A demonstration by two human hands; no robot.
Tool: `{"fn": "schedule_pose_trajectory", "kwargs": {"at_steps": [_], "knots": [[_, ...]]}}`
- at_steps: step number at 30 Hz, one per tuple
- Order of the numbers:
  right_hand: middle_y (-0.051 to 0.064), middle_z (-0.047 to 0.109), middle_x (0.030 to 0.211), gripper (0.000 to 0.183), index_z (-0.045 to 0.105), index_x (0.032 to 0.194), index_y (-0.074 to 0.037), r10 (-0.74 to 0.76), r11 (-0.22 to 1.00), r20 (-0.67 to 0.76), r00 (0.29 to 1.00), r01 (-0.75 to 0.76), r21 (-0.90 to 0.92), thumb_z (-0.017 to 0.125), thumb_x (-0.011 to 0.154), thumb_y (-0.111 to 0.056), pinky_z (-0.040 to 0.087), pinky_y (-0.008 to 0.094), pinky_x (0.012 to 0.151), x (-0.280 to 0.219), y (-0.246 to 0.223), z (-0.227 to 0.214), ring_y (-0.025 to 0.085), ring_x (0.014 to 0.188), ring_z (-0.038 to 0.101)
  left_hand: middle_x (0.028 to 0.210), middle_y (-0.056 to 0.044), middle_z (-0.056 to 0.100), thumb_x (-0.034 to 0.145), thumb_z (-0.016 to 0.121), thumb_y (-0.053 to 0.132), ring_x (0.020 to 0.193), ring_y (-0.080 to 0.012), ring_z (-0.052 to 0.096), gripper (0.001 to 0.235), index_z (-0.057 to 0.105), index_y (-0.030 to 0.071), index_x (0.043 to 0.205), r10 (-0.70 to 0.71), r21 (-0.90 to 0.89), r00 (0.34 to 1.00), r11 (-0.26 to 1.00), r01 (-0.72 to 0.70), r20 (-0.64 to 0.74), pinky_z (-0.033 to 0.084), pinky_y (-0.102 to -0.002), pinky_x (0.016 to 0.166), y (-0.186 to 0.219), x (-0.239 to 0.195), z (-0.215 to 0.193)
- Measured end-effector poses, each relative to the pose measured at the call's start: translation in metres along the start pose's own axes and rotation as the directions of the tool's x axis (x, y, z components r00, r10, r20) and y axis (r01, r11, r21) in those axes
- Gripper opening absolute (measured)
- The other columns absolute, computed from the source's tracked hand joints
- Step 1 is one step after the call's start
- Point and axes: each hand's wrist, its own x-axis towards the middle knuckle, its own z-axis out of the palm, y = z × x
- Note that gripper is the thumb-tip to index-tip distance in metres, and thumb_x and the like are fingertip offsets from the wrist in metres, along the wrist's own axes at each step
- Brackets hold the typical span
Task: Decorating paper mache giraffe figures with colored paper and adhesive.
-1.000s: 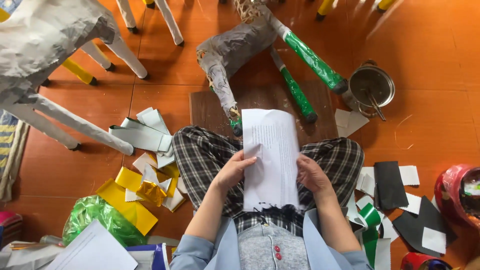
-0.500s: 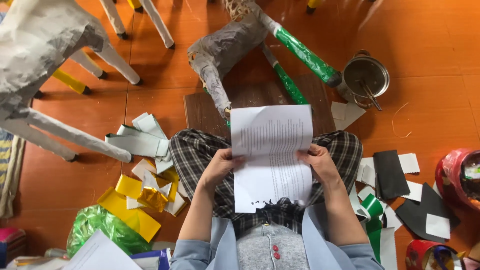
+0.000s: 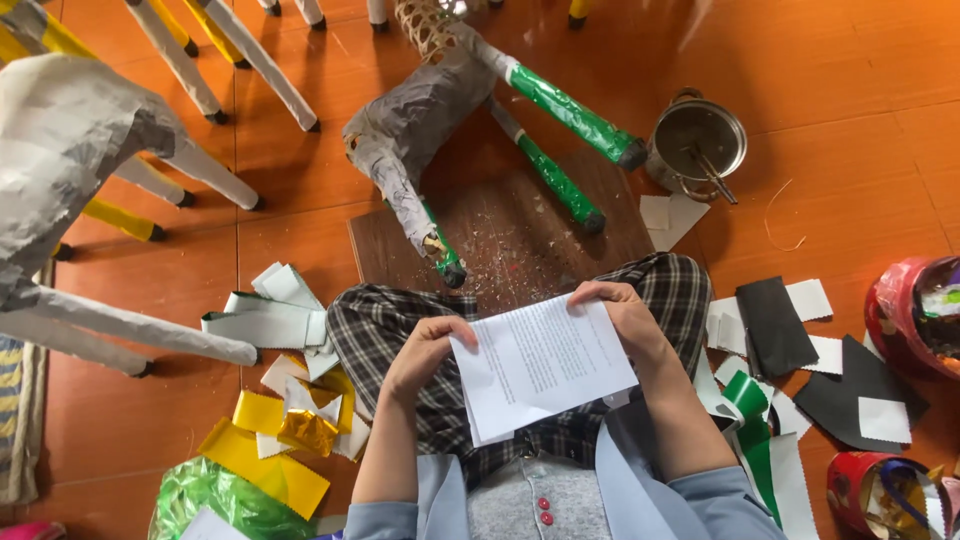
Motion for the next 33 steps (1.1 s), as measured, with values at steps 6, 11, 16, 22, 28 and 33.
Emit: {"fn": "schedule_pose_trajectory", "kwargs": {"at_steps": [6,11,16,22,28,33], "knots": [[0.004,0.073,0.098,0.025,0.08,0.097,-0.003,-0.124,0.875,0.169,0.978,0.188,-0.446,0.06,0.091,0.01,0.056,0.027,0.082,0.0,-0.045,0.007,0.015,0.093,0.07,0.129,-0.009,0.066,0.089,0.072,0.01,0.122,-0.0155,0.062,0.048,0.056,0.012,0.135,-0.104,0.123,0.924,0.99,0.063,0.367,0.05,-0.032,0.106,0.083,-0.002,0.022],[0.004,0.072,0.101,0.033,0.08,0.098,-0.004,-0.132,0.721,0.261,0.956,0.274,-0.637,0.054,0.086,0.013,0.053,0.026,0.087,0.003,-0.071,0.036,0.016,0.099,0.07,0.129,-0.009,0.072,0.102,0.06,0.027,0.117,-0.0123,0.066,0.039,0.064,0.007,0.136,-0.109,0.498,0.964,0.867,-0.027,0.242,0.053,-0.029,0.101,0.086,0.044,0.057],[0.006,0.071,0.107,0.032,0.08,0.098,-0.002,-0.091,0.737,0.269,0.959,0.246,-0.629,0.053,0.088,0.013,0.053,0.028,0.091,0.004,-0.076,0.028,0.018,0.103,0.069,0.091,-0.005,0.078,0.094,0.073,0.025,0.084,-0.0117,0.072,0.028,0.077,0.002,0.11,-0.124,0.559,0.991,0.826,0.071,0.057,0.058,-0.029,0.077,0.075,0.063,0.079],[0.011,0.069,0.128,0.025,0.077,0.101,-0.004,-0.387,0.174,0.19,0.902,0.274,-0.946,0.058,0.087,0.004,0.052,0.032,0.1,0.0,-0.082,0.047,0.026,0.119,0.066,0.085,-0.009,0.079,0.089,0.075,0.022,0.074,-0.0154,0.074,0.018,0.078,0.006,0.098,0.012,0.735,0.991,0.672,0.088,-0.13,0.058,-0.031,0.069,0.07,0.061,0.096],[0.011,0.073,0.088,0.016,0.073,0.092,-0.008,0.07,-0.166,0.411,0.909,0.417,-0.893,0.07,0.091,-0.024,0.052,0.043,0.087,0.0,-0.056,0.093,0.029,0.093,0.068,0.081,-0.013,0.07,0.087,0.077,0.019,0.079,-0.033,0.069,0.014,0.073,0.006,0.084,0.35,0.892,0.928,0.367,-0.264,0.131,0.054,-0.042,0.069,0.04,0.048,0.109],[0.012,0.072,0.083,0.009,0.07,0.089,-0.009,0.143,-0.075,0.501,0.854,0.514,-0.854,0.064,0.088,-0.016,0.056,0.042,0.074,-0.005,-0.035,0.058,0.03,0.084,0.071,0.084,-0.012,0.071,0.09,0.075,0.019,0.08,-0.0317,0.07,0.011,0.075,0.008,0.091,0.34,0.837,0.929,0.459,-0.299,0.145,0.055,-0.041,0.069,0.028,0.005,0.087]]}}
